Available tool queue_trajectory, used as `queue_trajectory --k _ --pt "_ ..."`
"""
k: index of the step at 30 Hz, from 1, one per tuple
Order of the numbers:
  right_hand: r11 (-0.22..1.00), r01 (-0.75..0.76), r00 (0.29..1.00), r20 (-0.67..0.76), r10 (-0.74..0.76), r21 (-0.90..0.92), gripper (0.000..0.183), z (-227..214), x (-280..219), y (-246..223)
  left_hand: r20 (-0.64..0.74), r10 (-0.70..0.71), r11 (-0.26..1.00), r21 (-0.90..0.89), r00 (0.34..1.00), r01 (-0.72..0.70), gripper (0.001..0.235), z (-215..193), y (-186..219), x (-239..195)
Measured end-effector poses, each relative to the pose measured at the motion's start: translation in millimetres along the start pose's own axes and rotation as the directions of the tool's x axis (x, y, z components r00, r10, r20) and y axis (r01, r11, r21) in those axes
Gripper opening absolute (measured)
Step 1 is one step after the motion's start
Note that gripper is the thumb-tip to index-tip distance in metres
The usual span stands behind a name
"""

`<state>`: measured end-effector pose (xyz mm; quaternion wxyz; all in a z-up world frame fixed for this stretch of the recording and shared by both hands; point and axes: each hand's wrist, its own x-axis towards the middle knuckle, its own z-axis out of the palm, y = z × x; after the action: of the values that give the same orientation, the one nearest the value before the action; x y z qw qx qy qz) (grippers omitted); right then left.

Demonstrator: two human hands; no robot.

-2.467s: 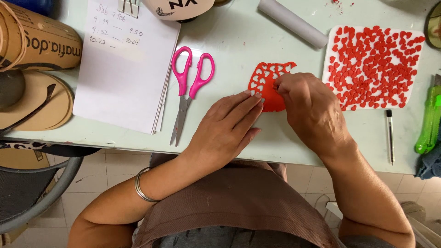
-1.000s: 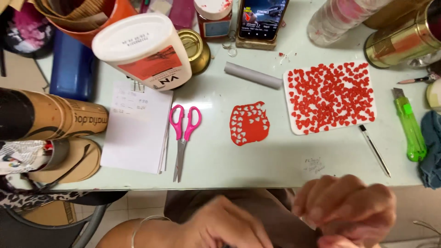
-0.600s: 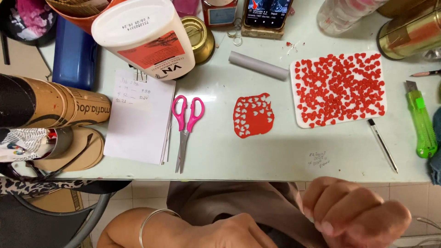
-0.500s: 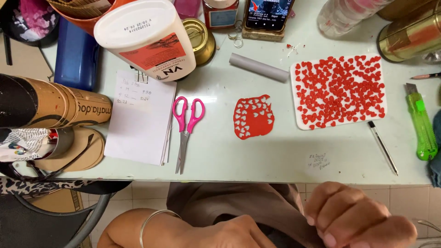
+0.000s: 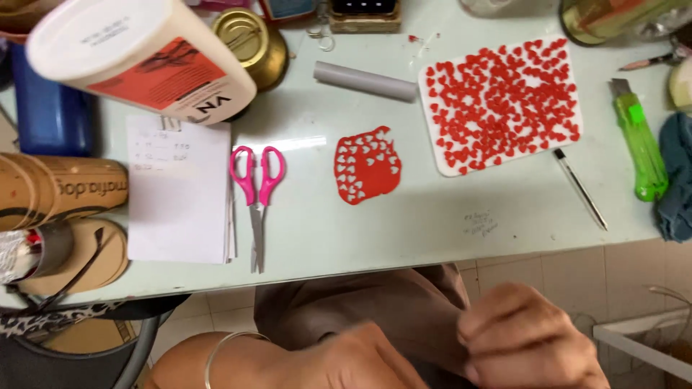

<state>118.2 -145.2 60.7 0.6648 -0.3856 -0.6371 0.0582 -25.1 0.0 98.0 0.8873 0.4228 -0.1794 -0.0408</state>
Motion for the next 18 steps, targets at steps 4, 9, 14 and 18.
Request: queue_trajectory --k 4,9,14,18 --pt "0.995 -0.040 0.948 -0.319 0.007 -0.095 0.035 22 -3 7 -0.290 -0.009 0.989 0.138 0.957 0.051 0.020 -10 -24 -2" --pt "0.801 -0.363 0.921 -0.051 0.387 -0.476 0.021 9 -12 23 -0.742 -0.006 0.984 0.115 0.671 0.136 0.018 -27 -43 5" --pt "0.797 -0.520 0.854 -0.164 0.494 -0.307 0.020 11 -11 30 -0.755 -0.033 0.991 0.062 0.655 0.121 0.021 -38 -62 8" --pt "0.781 -0.612 0.783 -0.230 0.577 -0.125 0.017 11 -21 35 -0.750 -0.054 0.988 0.055 0.659 0.143 0.026 -43 -64 12"
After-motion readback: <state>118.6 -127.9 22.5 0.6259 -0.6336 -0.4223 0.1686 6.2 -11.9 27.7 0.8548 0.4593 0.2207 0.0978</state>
